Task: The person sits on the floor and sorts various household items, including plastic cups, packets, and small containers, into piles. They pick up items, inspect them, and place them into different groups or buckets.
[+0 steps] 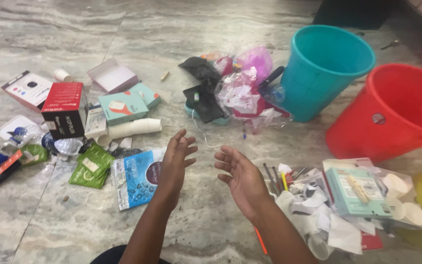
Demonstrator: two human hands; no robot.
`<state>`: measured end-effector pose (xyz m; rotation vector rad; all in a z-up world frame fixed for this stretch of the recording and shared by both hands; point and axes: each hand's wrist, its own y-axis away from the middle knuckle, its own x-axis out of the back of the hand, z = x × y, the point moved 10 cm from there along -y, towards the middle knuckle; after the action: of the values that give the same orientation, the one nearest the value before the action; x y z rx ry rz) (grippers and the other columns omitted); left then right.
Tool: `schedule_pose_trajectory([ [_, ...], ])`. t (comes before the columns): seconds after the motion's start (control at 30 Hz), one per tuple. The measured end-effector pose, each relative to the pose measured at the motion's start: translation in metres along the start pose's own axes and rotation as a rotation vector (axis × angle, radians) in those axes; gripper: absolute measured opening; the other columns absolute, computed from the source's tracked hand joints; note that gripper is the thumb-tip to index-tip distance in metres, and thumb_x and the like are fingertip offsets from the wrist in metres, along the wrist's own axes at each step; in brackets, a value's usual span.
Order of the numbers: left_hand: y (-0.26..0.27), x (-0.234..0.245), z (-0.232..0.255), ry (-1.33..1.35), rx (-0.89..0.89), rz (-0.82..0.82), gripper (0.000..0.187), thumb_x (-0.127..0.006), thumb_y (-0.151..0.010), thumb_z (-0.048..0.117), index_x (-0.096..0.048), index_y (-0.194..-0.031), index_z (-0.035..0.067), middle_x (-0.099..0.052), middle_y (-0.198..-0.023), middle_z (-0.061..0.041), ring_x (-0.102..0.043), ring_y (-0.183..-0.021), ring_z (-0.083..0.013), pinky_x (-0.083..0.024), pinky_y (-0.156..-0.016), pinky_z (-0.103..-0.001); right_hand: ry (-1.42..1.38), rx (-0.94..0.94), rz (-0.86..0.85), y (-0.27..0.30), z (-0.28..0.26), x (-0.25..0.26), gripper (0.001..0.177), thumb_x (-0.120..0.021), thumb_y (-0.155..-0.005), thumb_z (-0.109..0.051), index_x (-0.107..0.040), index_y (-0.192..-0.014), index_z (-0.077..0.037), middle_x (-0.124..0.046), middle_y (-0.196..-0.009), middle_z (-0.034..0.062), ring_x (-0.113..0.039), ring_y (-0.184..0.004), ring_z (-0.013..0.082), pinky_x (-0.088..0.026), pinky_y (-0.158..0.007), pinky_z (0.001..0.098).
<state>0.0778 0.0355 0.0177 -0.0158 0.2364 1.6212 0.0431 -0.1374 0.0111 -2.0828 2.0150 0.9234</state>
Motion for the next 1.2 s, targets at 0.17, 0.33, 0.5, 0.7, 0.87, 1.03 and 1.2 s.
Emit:
schedule_pose_trajectory([
  [0.17, 0.003, 0.025, -0.003, -0.119, -0.055, 0.023, 0.062, -0.054, -0.098, 0.039, -0.045, -0.152, 0.011, -0.064, -0.138, -0.012, -0.066, -0.121, -0.0216, -0.055, -0.094, -0.036, 0.030, -0.002, -0.045, 0.016, 0.034, -0.007, 0.048, -0.046, -0.102, -0.032, -0.057, -0.140, -0.006, -0.065, -0.125, 0.0069, -0.059, -0.112, 0.0192, -0.046, -0.095, 0.0363],
  [0.33, -0.011, 0.049, 0.006, -0.288, -0.135, 0.017, 0.056, -0.065, -0.094, 0.027, -0.053, -0.145, 0.009, -0.070, -0.128, -0.009, -0.067, -0.104, -0.0165, -0.055, -0.084, -0.031, 0.069, -0.045, -0.030, 0.016, 0.056, 0.006, 0.046, -0.050, -0.100, -0.027, -0.059, -0.139, -0.005, -0.067, -0.124, 0.0078, -0.061, -0.111, 0.0188, -0.048, -0.094, 0.0362],
  [0.5, -0.033, 0.085, 0.013, -0.367, -0.259, 0.074, 0.043, -0.068, -0.093, 0.021, -0.066, -0.133, 0.006, -0.075, -0.114, -0.008, -0.068, -0.092, -0.0130, -0.055, -0.072, -0.029, -0.098, -0.156, -0.004, 0.007, 0.070, 0.021, 0.040, -0.051, -0.101, -0.024, -0.061, -0.132, -0.001, -0.068, -0.113, 0.0108, -0.064, -0.102, 0.0215, -0.049, -0.089, 0.0369],
  [0.7, -0.039, 0.124, 0.016, -0.502, -0.331, 0.307, 0.026, -0.071, -0.089, 0.015, -0.075, -0.114, 0.007, -0.074, -0.109, -0.006, -0.068, -0.084, -0.0142, -0.057, -0.070, -0.029, -0.032, -0.232, 0.036, 0.008, 0.081, 0.025, 0.036, -0.050, -0.097, -0.020, -0.063, -0.126, -0.002, -0.071, -0.109, 0.0095, -0.064, -0.099, 0.0200, -0.050, -0.087, 0.0355],
  [0.87, -0.031, 0.135, 0.026, -0.690, -0.415, 0.362, 0.024, -0.075, -0.085, 0.012, -0.075, -0.108, 0.007, -0.071, -0.104, -0.009, -0.068, -0.078, -0.0180, -0.055, -0.069, -0.033, -0.015, -0.335, -0.003, 0.012, 0.108, 0.011, 0.034, -0.051, -0.097, -0.018, -0.064, -0.122, 0.000, -0.071, -0.105, 0.0122, -0.065, -0.097, 0.0221, -0.051, -0.085, 0.0368],
  [1.03, -0.029, 0.141, 0.029, -0.826, -0.419, 0.372, 0.026, -0.077, -0.079, 0.010, -0.075, -0.105, 0.009, -0.065, -0.109, -0.012, -0.066, -0.093, -0.0262, -0.053, -0.085, -0.039, 0.034, -0.368, -0.034, 0.015, 0.117, 0.000, 0.034, -0.051, -0.098, -0.019, -0.065, -0.122, 0.000, -0.071, -0.103, 0.0112, -0.066, -0.096, 0.0210, -0.052, -0.085, 0.0362],
  [1.2, -0.019, 0.152, 0.036, -0.923, -0.523, 0.474, 0.028, -0.081, -0.075, 0.009, -0.075, -0.102, 0.010, -0.059, -0.117, -0.015, -0.057, -0.116, -0.0346, -0.046, -0.099, -0.045, 0.042, -0.361, -0.099, 0.020, 0.122, -0.008, 0.034, -0.051, -0.097, -0.019, -0.065, -0.121, 0.000, -0.070, -0.103, 0.0101, -0.066, -0.095, 0.0194, -0.052, -0.085, 0.0360],
])
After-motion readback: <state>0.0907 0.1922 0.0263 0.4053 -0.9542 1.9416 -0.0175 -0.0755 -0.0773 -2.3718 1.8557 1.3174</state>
